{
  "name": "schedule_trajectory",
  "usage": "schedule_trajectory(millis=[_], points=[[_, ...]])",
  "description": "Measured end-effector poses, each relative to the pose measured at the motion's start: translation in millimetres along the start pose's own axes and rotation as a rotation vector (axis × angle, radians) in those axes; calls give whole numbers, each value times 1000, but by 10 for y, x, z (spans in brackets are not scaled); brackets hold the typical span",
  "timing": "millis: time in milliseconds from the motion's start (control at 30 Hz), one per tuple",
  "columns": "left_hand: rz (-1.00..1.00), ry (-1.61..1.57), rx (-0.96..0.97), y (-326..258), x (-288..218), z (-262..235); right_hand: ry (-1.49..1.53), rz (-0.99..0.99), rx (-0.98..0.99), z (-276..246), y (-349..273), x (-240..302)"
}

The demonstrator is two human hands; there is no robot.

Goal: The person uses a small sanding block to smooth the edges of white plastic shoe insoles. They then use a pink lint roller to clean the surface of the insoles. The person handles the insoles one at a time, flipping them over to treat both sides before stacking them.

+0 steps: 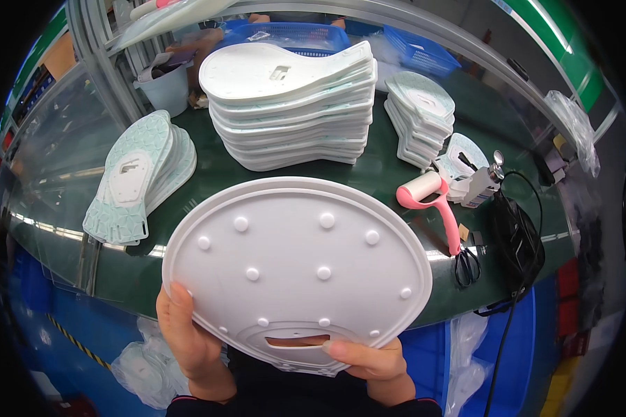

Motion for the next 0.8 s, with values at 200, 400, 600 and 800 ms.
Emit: schedule_trajectory(millis=[200, 400, 600, 800], points=[[35, -56, -40, -14, 1, -75, -164, -18, 24, -41, -9, 7], [8, 54, -50, 110, -91, 59, -354, -50, 63, -68, -18, 120], [-358, 28, 342, 227, 37, 394, -753, 215, 228, -194, 197, 126], [-630, 328, 487, 139, 227, 419, -861, -11, 90, -394, 363, 311]])
Point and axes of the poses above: each hand's wrist, its own y-axis towards the middle knuckle, its own z-axis out of the palm, x = y × z, the point moved 10 cm from there along y, towards the middle knuckle, and after that the axes turned 10 degrees about -y, right-handed, at the moved point
